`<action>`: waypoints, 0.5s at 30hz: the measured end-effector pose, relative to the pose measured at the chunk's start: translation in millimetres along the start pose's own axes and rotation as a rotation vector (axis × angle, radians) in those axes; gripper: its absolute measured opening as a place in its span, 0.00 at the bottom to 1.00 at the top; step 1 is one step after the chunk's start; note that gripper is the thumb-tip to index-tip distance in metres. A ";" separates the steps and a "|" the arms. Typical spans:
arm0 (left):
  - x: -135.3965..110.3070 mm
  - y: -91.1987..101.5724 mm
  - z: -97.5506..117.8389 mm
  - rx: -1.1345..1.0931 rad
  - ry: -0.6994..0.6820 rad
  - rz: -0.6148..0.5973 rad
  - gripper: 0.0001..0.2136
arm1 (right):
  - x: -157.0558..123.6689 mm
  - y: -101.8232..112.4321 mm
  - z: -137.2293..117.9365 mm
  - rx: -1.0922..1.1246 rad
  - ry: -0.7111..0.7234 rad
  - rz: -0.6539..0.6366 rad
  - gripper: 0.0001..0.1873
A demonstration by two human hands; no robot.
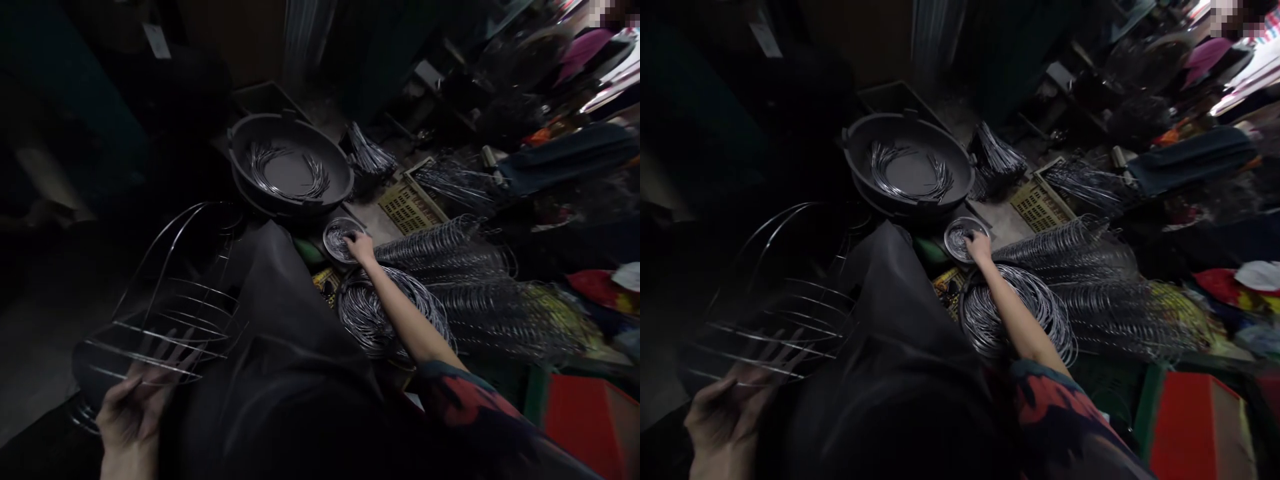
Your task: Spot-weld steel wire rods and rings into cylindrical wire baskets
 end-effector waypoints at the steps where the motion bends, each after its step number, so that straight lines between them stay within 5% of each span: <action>1: -1.1 2.1 -0.6 -0.011 0.000 0.001 0.19 | 15.5 -6.4 7.1 -0.039 -0.023 -0.015 0.16; 8: 2.8 -6.0 3.1 -0.103 -0.134 -0.173 0.15 | 40.6 -49.6 25.6 -0.169 -0.179 -0.072 0.23; 15: 15.9 -9.4 24.1 -0.147 -0.223 -0.150 0.13 | 12.7 -11.0 23.6 -0.191 -0.224 -0.026 0.24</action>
Point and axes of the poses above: each hand's wrist, its own x-axis towards the middle knuckle, its own y-axis out of the back of the hand, z = x × y, the point moved 8 cm from there along x, towards the middle knuckle, and after that the axes turned 15 degrees about -x, right-handed, at the moved point
